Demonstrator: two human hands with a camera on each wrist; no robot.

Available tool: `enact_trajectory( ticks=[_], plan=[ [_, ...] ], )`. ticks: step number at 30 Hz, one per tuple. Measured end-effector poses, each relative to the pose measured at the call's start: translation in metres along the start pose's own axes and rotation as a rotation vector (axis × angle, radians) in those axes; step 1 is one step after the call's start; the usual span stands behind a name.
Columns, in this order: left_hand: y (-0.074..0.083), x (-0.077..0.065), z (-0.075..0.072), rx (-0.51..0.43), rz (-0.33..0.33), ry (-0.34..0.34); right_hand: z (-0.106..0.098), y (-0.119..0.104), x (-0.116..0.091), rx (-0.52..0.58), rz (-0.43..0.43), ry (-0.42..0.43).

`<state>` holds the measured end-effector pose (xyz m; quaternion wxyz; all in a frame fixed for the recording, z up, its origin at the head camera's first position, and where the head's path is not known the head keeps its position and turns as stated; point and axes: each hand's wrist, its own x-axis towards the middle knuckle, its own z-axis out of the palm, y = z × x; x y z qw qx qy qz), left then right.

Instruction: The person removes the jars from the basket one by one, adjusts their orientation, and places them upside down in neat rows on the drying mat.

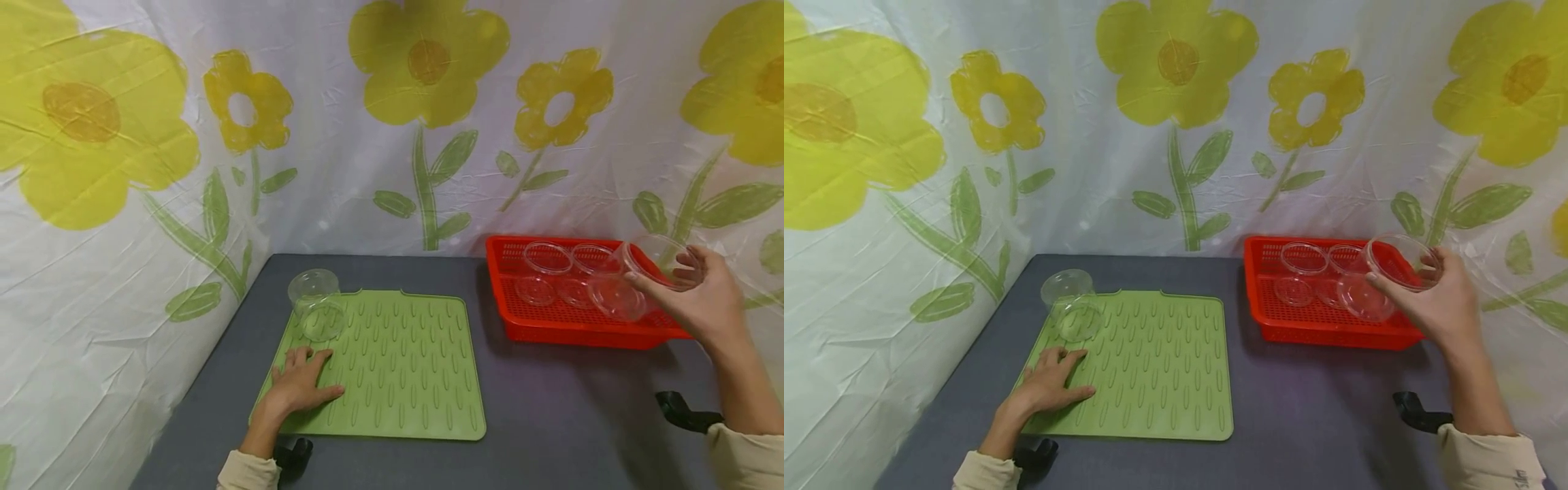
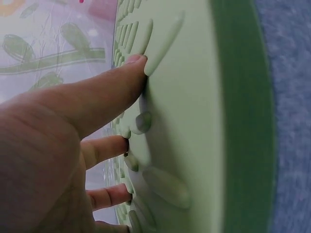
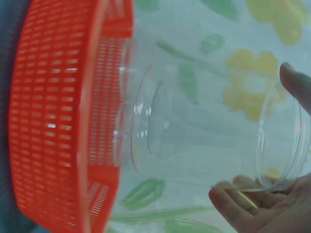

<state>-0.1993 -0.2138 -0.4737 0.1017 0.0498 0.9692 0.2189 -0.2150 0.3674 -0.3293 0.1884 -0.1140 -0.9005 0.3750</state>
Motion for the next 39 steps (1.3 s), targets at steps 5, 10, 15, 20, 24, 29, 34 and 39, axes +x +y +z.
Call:
enact_trajectory(
  ticks=[5,10,15,20,24,29,34,39],
  plan=[
    [-0.002,0.0,0.002,-0.004,0.022,-0.003,-0.009,-0.007,-0.01,-0.034,-0.045,-0.035],
    [-0.002,-0.006,-0.002,-0.038,0.025,-0.02,-0.012,-0.017,-0.018,-0.069,-0.103,-0.084],
    [0.009,-0.014,-0.016,-0.021,0.059,-0.01,-0.011,-0.028,-0.027,-0.08,-0.16,-0.111],
    [0.027,-0.02,-0.031,-0.025,0.155,0.014,-0.01,-0.04,-0.036,-0.097,-0.209,-0.138],
    [0.043,-0.023,-0.038,-0.058,0.222,0.043,-0.008,-0.051,-0.042,-0.093,-0.266,-0.162],
    [0.069,-0.021,-0.038,-0.134,0.298,0.097,0.0,-0.066,-0.052,-0.069,-0.309,-0.212],
    [0.097,-0.016,-0.032,-0.26,0.332,0.114,0.016,-0.081,-0.059,-0.045,-0.361,-0.275],
    [0.12,-0.014,-0.024,-0.365,0.362,0.132,0.034,-0.092,-0.066,-0.031,-0.4,-0.29]
  ],
)
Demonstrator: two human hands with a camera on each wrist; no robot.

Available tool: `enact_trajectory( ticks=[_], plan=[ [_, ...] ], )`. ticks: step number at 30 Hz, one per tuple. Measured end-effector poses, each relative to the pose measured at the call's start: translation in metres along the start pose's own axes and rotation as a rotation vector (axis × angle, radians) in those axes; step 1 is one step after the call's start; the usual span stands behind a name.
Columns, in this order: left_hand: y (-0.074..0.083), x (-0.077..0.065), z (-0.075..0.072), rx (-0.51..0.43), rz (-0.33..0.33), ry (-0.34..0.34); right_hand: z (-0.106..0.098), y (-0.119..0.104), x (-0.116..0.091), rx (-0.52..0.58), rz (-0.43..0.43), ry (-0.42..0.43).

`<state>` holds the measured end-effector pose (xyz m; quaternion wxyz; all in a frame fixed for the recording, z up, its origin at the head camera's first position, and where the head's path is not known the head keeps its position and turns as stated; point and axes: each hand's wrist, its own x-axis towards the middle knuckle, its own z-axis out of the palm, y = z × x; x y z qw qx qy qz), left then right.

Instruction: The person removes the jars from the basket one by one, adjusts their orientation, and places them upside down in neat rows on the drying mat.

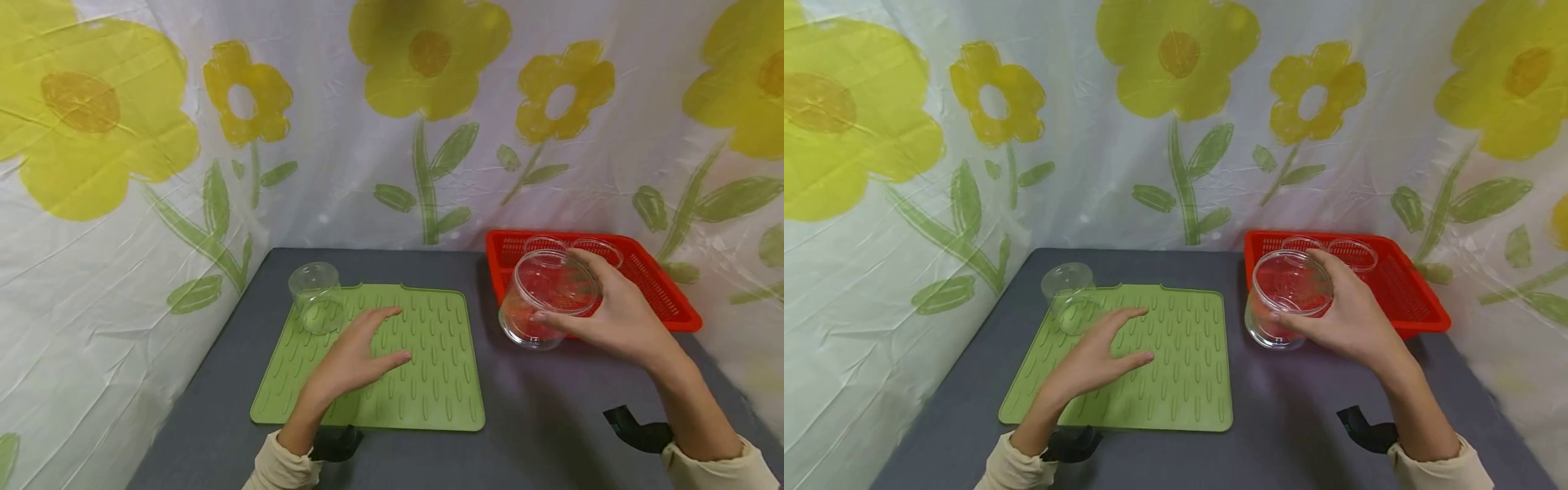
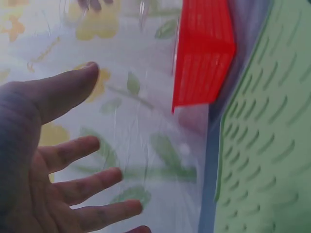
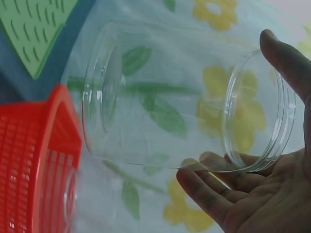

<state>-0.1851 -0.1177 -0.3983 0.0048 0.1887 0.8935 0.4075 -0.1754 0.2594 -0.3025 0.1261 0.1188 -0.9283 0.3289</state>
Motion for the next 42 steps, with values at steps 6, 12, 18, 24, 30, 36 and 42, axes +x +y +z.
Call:
enact_trajectory(
  ticks=[6,12,18,24,30,36,42],
  plan=[
    [0.018,0.006,0.017,-0.151,0.046,0.036,0.02,-0.012,0.002,0.041,-0.061,-0.021],
    [0.034,0.012,0.031,-0.223,0.068,0.024,0.039,-0.02,0.001,0.095,-0.051,-0.085],
    [0.047,0.017,0.043,-0.255,0.084,0.018,0.056,-0.028,0.003,0.118,-0.096,-0.119],
    [0.054,0.019,0.054,-0.275,0.108,0.056,0.071,-0.033,0.003,0.15,-0.144,-0.127],
    [0.054,0.02,0.06,-0.272,0.13,0.112,0.082,-0.038,0.002,0.16,-0.158,-0.139],
    [0.051,0.019,0.062,-0.28,0.166,0.124,0.088,-0.039,-0.002,0.144,-0.165,-0.145],
    [0.051,0.018,0.062,-0.298,0.188,0.137,0.087,-0.036,-0.005,0.157,-0.196,-0.146]
  ],
)
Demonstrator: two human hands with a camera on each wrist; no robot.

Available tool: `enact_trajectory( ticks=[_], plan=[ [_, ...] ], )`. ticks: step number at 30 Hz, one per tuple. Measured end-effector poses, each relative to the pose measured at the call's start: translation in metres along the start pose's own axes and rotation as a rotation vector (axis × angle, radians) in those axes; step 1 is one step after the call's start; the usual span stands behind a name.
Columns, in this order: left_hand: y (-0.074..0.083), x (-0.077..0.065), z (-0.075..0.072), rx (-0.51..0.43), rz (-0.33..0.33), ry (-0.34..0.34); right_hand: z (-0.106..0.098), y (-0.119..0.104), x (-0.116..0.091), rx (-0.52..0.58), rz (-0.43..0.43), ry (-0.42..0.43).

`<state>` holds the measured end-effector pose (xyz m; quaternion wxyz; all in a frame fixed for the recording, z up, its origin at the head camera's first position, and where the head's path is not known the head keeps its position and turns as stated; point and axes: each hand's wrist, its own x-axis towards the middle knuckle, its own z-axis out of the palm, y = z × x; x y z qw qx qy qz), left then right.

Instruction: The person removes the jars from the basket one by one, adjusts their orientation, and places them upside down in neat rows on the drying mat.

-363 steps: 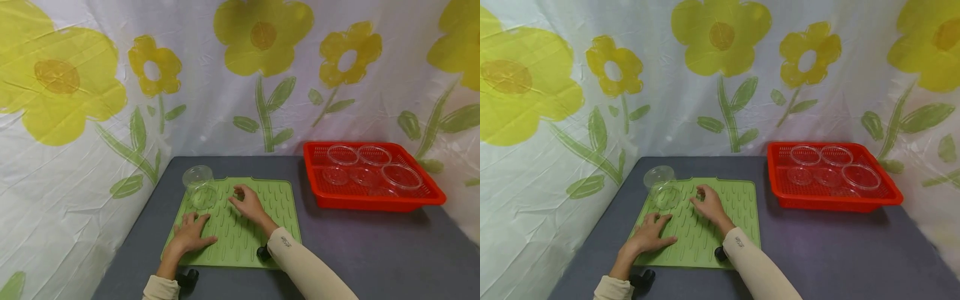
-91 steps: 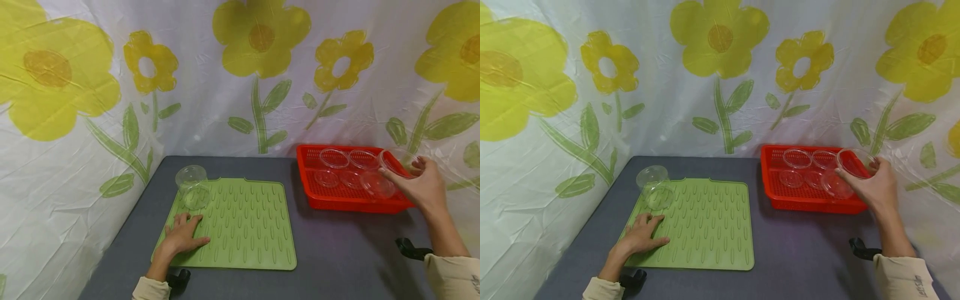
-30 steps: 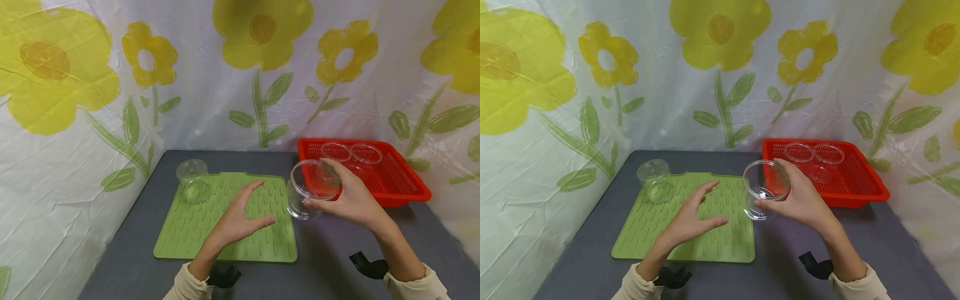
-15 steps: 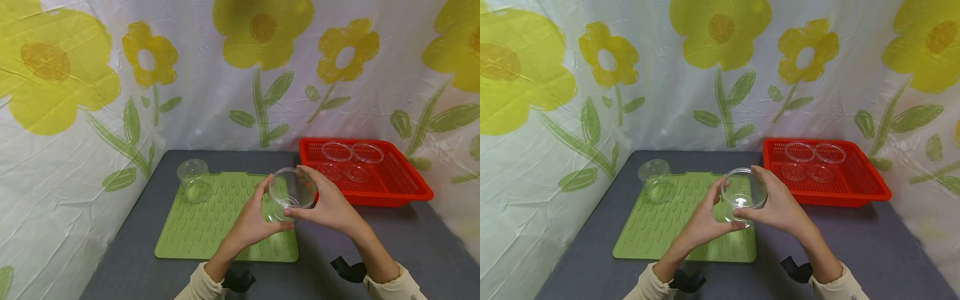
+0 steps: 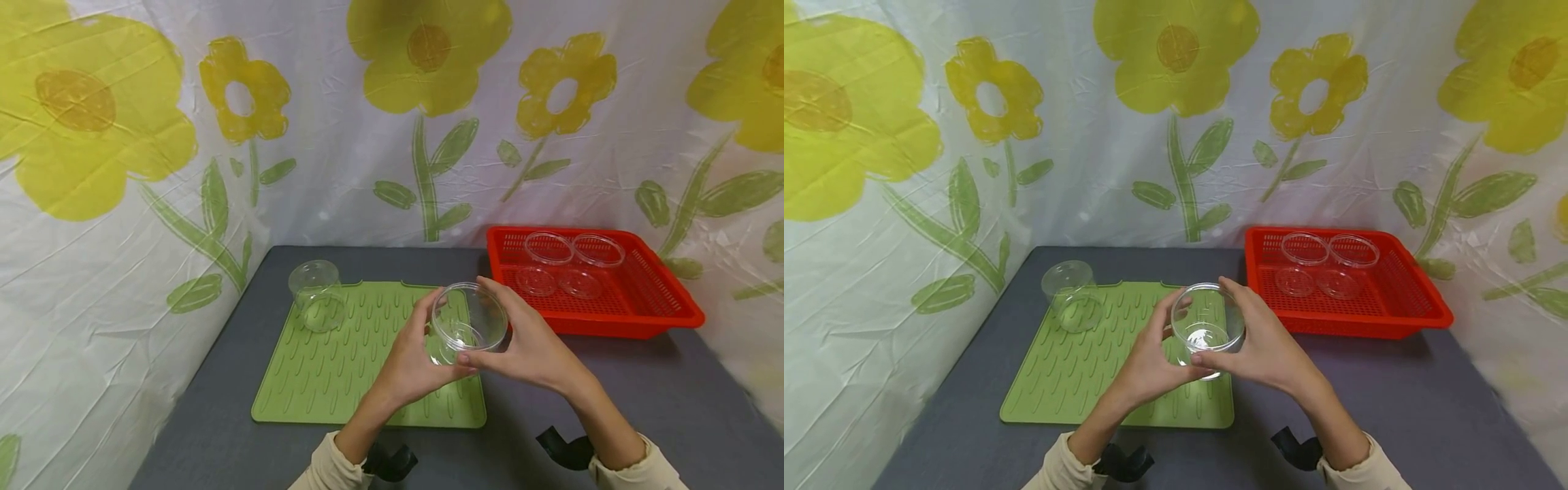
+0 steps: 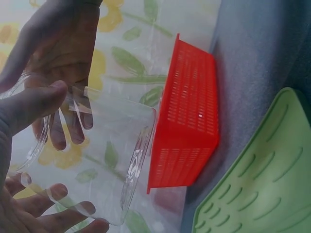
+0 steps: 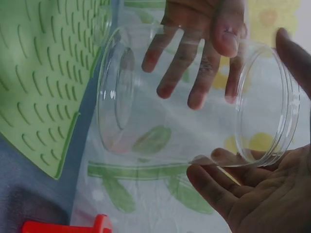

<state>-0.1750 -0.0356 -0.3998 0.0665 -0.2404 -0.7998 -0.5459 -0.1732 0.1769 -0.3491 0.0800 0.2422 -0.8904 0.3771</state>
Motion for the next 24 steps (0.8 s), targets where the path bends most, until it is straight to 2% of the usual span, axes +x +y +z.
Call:
enact_trajectory(
  ticks=[4,10,13,18,24],
  plan=[
    [-0.002,0.0,-0.001,-0.014,0.02,0.038,-0.001,0.003,-0.003,0.03,-0.017,-0.008],
    [-0.004,0.0,-0.002,-0.1,0.035,0.145,0.004,0.013,-0.006,0.075,-0.055,-0.031],
    [-0.005,0.0,-0.003,-0.147,0.057,0.176,0.008,0.017,-0.007,0.077,-0.073,-0.051],
    [-0.007,0.001,-0.004,-0.251,0.107,0.182,0.016,0.017,-0.008,0.077,-0.086,-0.052],
    [-0.008,0.0,-0.003,-0.308,0.141,0.16,0.025,0.018,-0.006,0.103,-0.105,0.01]
  ],
)
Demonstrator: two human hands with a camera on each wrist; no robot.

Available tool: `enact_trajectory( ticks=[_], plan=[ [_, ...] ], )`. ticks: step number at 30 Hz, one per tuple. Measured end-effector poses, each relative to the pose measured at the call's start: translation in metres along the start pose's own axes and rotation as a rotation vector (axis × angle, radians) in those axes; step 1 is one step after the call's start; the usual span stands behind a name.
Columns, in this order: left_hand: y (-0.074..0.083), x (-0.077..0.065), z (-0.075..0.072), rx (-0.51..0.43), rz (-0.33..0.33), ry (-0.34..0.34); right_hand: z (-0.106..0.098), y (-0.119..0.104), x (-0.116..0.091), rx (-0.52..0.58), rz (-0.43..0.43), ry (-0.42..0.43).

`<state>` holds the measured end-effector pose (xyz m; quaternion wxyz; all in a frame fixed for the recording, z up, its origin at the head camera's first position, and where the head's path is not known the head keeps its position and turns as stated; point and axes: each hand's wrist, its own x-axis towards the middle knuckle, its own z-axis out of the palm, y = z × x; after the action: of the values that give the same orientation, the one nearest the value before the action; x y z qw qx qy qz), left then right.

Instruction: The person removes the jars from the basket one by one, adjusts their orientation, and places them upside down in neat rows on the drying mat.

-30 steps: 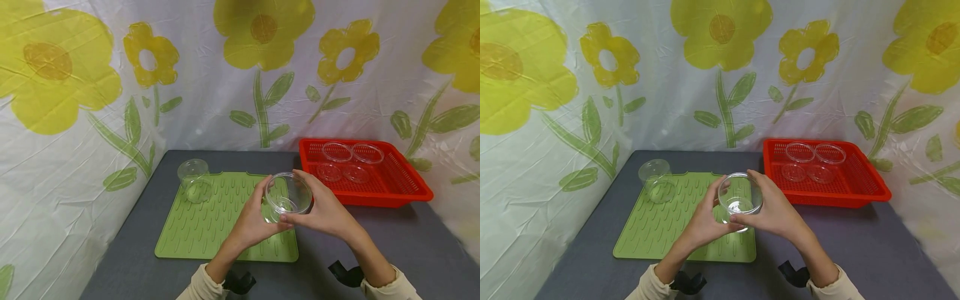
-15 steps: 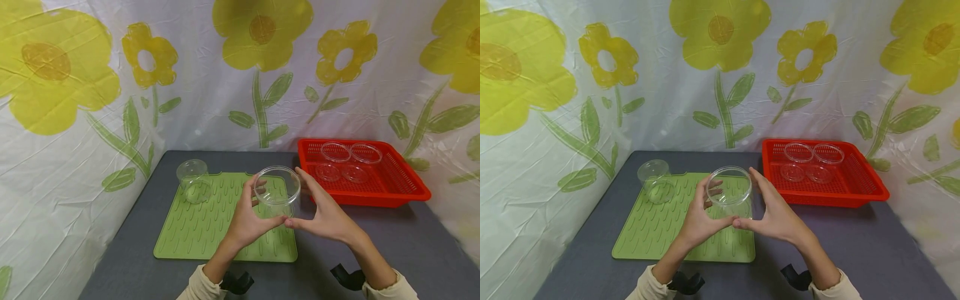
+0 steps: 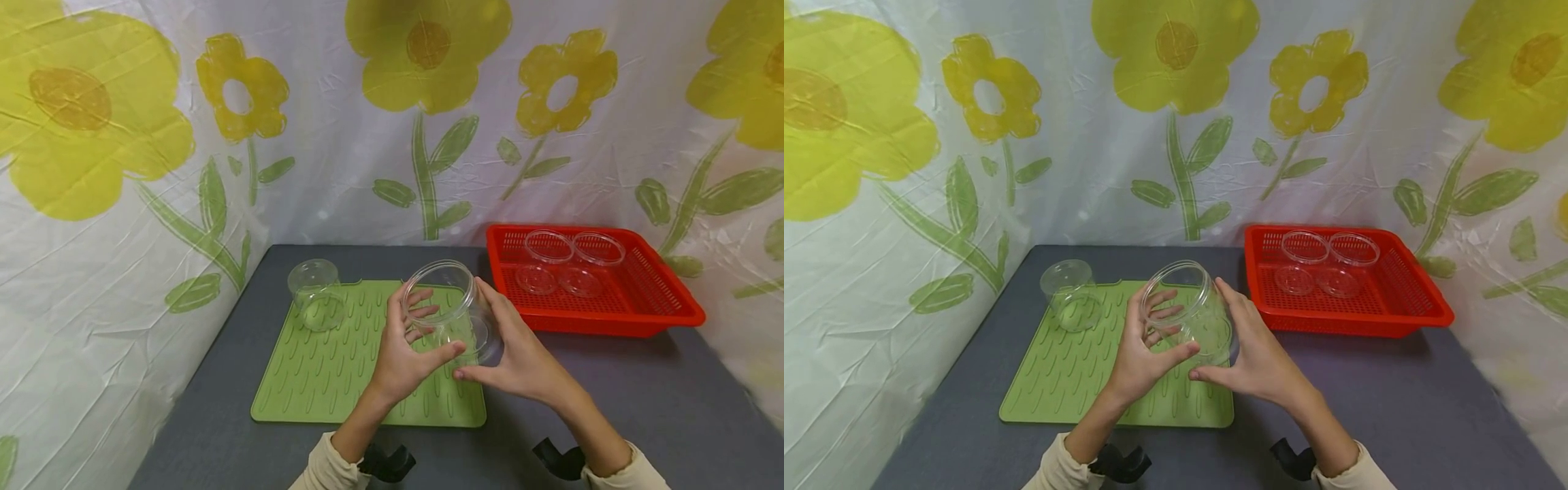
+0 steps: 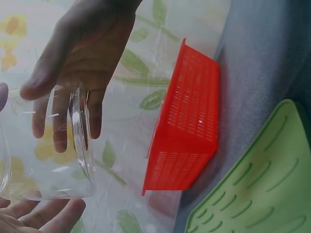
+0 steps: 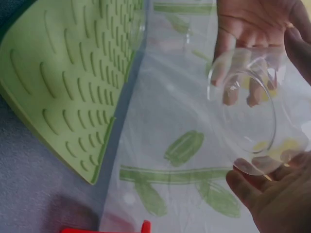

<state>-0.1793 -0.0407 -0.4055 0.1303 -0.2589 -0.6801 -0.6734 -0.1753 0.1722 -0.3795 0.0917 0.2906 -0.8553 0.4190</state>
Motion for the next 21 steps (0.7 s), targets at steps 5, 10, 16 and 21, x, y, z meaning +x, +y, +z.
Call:
enact_trajectory(
  ticks=[5,10,16,21],
  plan=[
    [-0.0019,-0.0012,0.0007,-0.007,-0.01,-0.005,0.0051,0.0031,0.0019,0.021,-0.04,0.061],
    [-0.0033,-0.0012,0.0001,-0.008,-0.013,-0.013,0.0078,0.0042,0.0025,-0.003,-0.057,0.104],
    [-0.0058,-0.0007,-0.0013,-0.007,-0.029,-0.035,0.0095,0.0061,0.0012,-0.061,-0.049,0.136],
    [-0.0048,0.002,-0.0084,0.066,-0.046,-0.056,0.0102,0.0097,-0.0002,-0.109,-0.031,0.159]
  ],
)
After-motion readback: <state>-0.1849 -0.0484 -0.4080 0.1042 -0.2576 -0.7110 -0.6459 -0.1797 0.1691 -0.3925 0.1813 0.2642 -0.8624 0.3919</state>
